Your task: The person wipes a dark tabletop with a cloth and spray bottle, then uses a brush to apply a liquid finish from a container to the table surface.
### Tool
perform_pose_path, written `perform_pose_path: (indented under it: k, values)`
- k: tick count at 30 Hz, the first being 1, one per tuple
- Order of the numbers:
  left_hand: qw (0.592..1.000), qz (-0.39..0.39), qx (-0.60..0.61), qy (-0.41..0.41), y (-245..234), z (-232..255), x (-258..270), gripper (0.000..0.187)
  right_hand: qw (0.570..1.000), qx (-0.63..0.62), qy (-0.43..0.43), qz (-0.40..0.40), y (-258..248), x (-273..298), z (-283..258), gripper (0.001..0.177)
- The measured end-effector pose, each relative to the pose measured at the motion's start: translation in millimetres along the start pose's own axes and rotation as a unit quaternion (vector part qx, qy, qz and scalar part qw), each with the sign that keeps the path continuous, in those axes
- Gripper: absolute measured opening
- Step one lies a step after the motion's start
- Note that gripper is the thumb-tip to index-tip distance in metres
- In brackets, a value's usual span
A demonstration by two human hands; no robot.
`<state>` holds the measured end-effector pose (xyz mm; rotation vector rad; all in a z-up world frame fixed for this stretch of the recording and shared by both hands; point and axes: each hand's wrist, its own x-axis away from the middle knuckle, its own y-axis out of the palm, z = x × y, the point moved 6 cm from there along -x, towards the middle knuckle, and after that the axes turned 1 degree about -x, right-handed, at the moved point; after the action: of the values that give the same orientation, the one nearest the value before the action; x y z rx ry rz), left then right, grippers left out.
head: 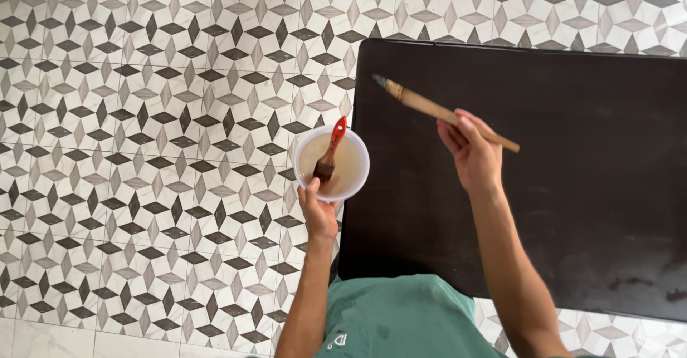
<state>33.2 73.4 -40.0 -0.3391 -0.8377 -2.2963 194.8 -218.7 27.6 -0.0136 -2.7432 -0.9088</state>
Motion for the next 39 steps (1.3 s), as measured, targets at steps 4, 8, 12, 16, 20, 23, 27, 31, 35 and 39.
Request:
perform_pose_path:
  k: [4,8,12,16,20,23,27,31,35,39]
  values:
    - [1.0,0.015,-0.007,-0.007,-5.3,-2.7,1.9,0.071,0.999,0.031,-0.024,0.031,5.5,-45.7,13.6,0.023]
    - [1.0,0.015,-0.006,-0.002,-7.5,-5.6,7.3,0.071,0.995,0.076,-0.044,0.047,6.0,-78.3,33.1,0.026]
    - [1.0,-0.006,-0.018,0.015,-8.6,-7.3,11.4,0.072,0.987,0.134,-0.078,0.038,14.3,-97.8,46.7,0.029]
    - [1.0,0.015,-0.015,-0.012,-13.4,-11.8,14.0,0.073,0.969,0.216,-0.115,0.012,25.1,-109.2,56.3,0.027]
    - [1.0,0.015,-0.013,-0.011,-16.5,-10.1,15.4,0.074,0.947,0.283,-0.15,-0.007,34.9,-112.0,62.7,0.023]
    - [1.0,0.014,-0.008,-0.01,-20.1,-10.6,17.3,0.073,0.925,0.337,-0.175,-0.007,37.1,-109.5,67.0,0.021]
    - [1.0,0.005,0.003,-0.004,-21.6,-9.7,17.0,0.071,0.881,0.434,-0.19,-0.009,39.3,-106.3,73.2,0.021]
    - [1.0,0.006,0.007,-0.005,-20.6,-8.1,16.7,0.07,0.863,0.451,-0.225,-0.034,48.9,-98.5,76.4,0.022]
    - [1.0,0.004,0.006,-0.004,-18.6,-7.2,16.5,0.071,0.833,0.46,-0.295,-0.082,64.9,-84.9,73.7,0.024]
    - [1.0,0.003,0.009,-0.001,-14.9,-7.9,17.4,0.074,0.821,0.483,-0.287,-0.101,70.4,-71.2,69.2,0.024]
